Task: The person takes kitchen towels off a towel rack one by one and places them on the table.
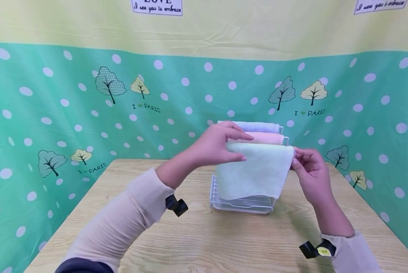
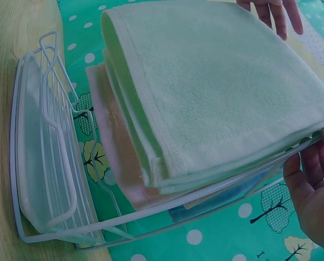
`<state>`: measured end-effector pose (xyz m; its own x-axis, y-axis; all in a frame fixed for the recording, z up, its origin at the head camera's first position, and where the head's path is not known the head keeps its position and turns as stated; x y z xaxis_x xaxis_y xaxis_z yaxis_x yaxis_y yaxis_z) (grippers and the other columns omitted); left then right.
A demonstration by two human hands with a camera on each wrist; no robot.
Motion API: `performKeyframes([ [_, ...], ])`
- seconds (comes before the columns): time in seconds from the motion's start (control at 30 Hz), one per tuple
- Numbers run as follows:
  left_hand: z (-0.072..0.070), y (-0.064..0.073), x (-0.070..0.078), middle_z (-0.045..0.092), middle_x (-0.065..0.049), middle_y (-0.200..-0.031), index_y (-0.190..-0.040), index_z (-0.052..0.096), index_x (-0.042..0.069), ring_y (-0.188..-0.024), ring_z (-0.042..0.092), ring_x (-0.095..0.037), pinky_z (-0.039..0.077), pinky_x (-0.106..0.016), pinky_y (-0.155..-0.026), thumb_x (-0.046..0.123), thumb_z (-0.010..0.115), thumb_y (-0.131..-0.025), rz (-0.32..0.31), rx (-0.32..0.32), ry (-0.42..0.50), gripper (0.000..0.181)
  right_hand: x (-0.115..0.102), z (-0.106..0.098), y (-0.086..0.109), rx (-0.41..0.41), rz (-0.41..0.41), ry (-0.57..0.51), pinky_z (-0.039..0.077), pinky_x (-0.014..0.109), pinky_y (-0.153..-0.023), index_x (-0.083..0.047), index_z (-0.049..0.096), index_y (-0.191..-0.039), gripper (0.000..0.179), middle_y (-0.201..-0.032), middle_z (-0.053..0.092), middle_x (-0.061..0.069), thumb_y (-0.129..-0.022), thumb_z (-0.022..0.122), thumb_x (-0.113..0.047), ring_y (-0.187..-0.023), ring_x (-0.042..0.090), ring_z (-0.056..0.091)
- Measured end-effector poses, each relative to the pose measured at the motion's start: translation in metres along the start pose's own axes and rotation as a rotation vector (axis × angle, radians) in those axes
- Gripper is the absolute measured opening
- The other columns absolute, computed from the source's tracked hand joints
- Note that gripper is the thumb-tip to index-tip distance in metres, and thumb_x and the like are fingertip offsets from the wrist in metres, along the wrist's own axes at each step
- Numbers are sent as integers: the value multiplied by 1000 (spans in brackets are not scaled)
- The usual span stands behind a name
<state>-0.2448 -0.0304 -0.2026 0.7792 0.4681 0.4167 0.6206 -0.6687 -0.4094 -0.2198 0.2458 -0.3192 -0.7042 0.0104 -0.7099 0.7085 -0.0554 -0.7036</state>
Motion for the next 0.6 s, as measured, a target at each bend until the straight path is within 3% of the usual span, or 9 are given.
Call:
performKeyframes([
  [0.27, 8, -13, 1, 64, 3, -120, -125, 68, 20, -109, 56, -9, 45, -17, -86, 23, 82, -81, -22, -73, -48, 46, 1, 0, 0, 3, 1, 2, 55, 19, -77, 11, 52, -119, 25, -103, 60, 5, -94, 49, 14, -87, 13, 59],
  [0.6, 13, -26, 1, 68, 6, -118, -125, 68, 21, -99, 59, -5, 47, -18, -81, 23, 81, -82, -37, -161, -86, 45, 1, -2, 0, -3, 1, 18, 55, 19, -78, 11, 52, -121, 26, -103, 59, 5, -95, 50, 13, -87, 14, 59],
])
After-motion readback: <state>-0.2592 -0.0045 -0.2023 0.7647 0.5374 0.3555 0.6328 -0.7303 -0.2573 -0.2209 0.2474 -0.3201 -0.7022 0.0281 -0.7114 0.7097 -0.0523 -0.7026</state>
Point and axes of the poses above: each hand's wrist, its own y-axis away from the middle knuckle, its own z-axis out of the palm, x = y × z, the point moved 1 cm from there along -y, towards the middle knuckle
